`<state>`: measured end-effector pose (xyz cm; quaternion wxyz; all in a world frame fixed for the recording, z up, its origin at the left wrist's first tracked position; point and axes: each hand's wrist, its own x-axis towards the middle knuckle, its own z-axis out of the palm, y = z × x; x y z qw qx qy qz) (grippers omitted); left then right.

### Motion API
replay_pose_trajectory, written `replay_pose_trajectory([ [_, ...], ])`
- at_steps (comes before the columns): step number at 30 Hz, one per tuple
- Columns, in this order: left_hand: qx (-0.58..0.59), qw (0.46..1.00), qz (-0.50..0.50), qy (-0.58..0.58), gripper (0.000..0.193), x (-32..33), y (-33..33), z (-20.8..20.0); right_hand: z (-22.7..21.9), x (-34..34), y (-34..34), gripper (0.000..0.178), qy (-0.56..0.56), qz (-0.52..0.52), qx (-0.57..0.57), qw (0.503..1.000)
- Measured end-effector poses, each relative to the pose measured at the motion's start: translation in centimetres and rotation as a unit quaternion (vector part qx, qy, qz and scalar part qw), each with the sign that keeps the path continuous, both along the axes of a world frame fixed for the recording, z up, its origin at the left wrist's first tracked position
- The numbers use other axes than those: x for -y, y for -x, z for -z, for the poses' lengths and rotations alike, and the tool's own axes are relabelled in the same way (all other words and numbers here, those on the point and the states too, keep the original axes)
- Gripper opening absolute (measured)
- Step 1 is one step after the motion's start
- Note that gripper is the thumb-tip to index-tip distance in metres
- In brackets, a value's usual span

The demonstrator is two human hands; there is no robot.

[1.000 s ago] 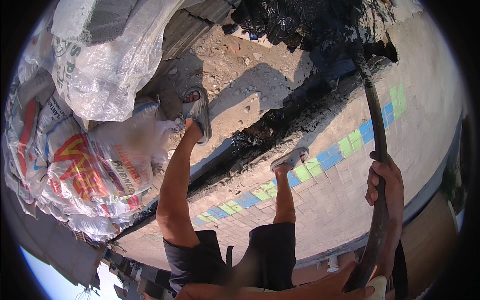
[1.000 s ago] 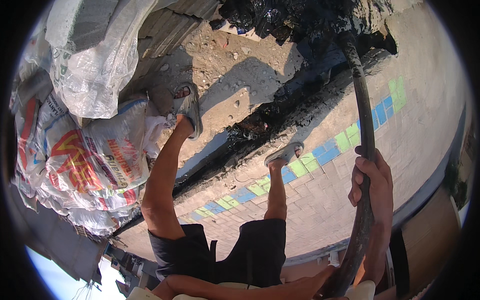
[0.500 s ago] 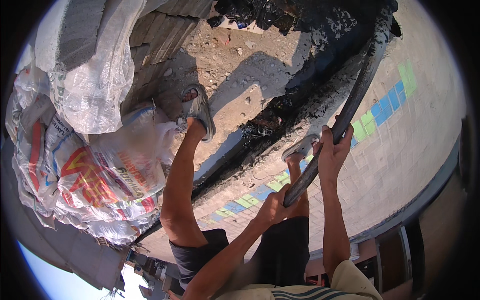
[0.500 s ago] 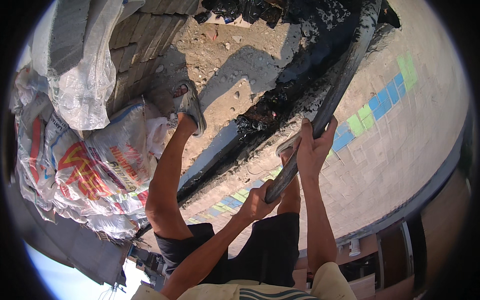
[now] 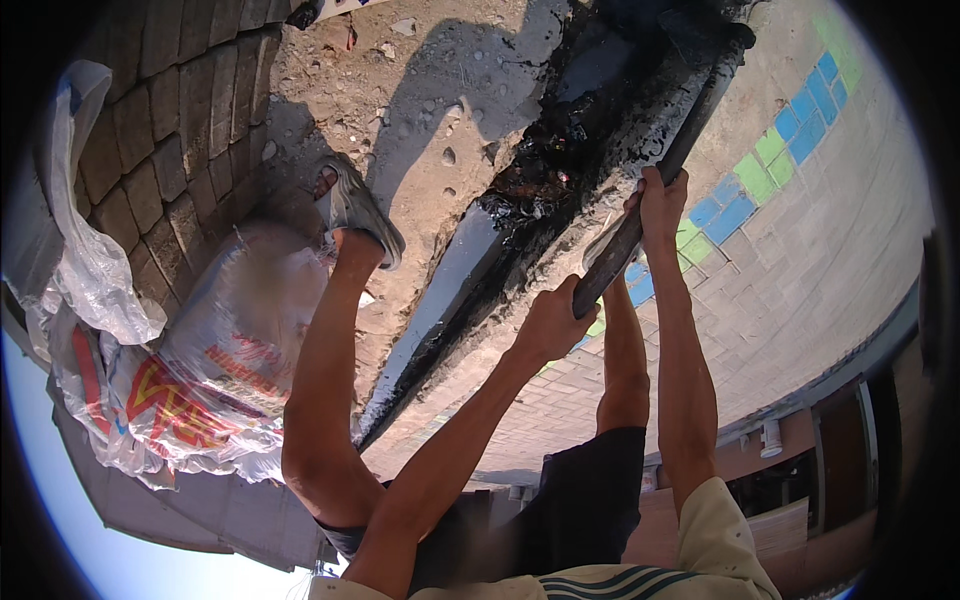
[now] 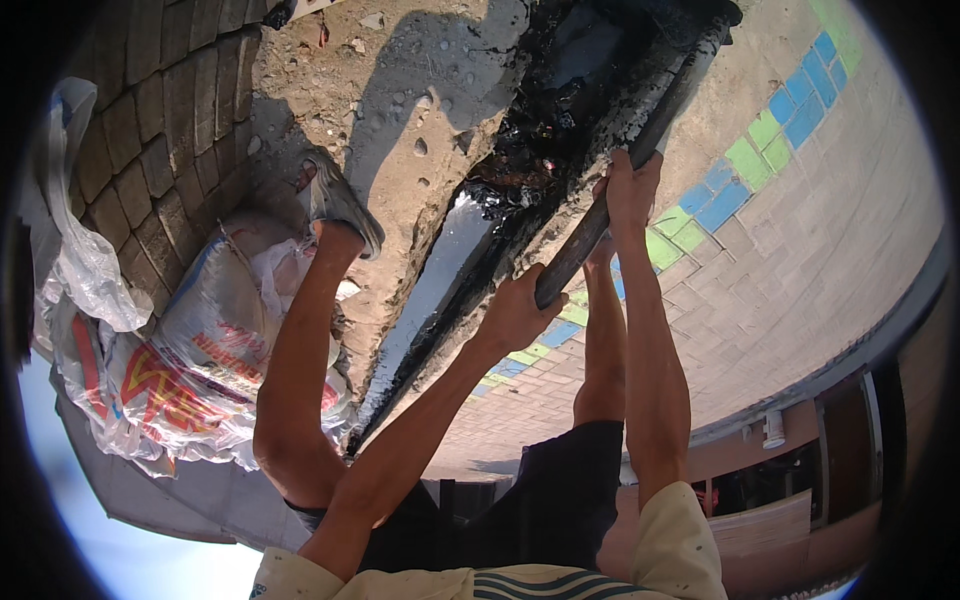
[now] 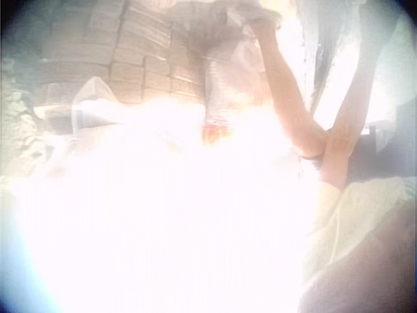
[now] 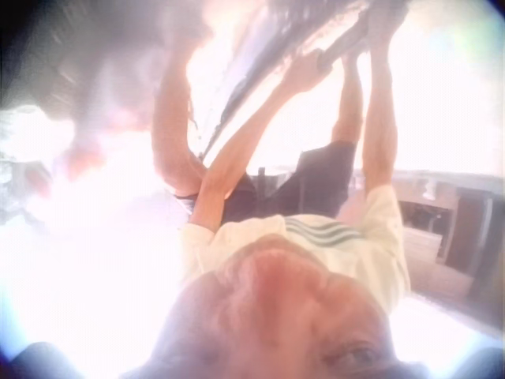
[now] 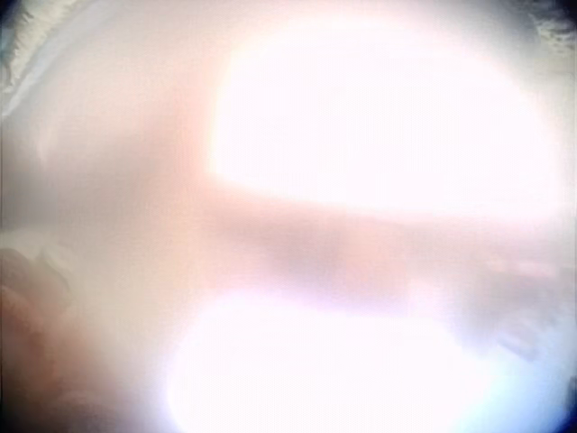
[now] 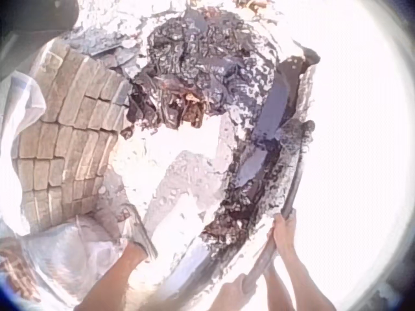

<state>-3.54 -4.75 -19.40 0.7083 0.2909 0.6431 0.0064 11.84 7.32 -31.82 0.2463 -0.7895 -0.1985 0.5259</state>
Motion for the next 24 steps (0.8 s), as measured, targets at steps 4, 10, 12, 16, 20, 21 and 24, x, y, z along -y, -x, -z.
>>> replay_pose_trajectory([
  [4, -0.014, 0.999, -0.033, 0.041, 0.045, 2.6, -2.1, 2.3, 4.2, 2.6, 0.0, 0.028, 0.046, -0.056, 0.012, 0.997],
  [10, -0.028, 0.994, -0.089, 0.057, 0.051, 1.7, -1.6, 8.7, 15.5, 4.1, 1.7, 0.035, 0.07, -0.106, 0.015, 0.992],
  [12, -0.02, 0.994, -0.053, 0.09, 0.052, 0.4, -1.6, 11.3, 20.3, 4.6, 0.0, 0.037, 0.112, -0.127, 0.032, 0.985],
  [16, -0.122, 0.987, 0.011, -0.102, 0.051, 3.4, -1.2, 14.8, 23.2, 5.2, 1.2, 0.023, 0.193, -0.15, -0.023, 0.969],
  [20, -0.016, 0.983, -0.069, 0.167, 0.039, 4.0, 0.4, 12.1, 22.3, 9.6, 2.1, 0.029, 0.211, -0.158, 0.031, 0.964],
  [21, -0.006, 0.982, -0.076, 0.173, 0.039, 4.1, 0.3, 11.6, 22.6, 10.5, 1.7, 0.03, 0.227, -0.152, 0.026, 0.962],
  [24, -0.022, 0.969, -0.102, 0.223, 0.037, 6.8, 0.8, 10.3, 20.6, 12.3, 5.0, 0.034, 0.258, -0.183, 0.008, 0.949],
])
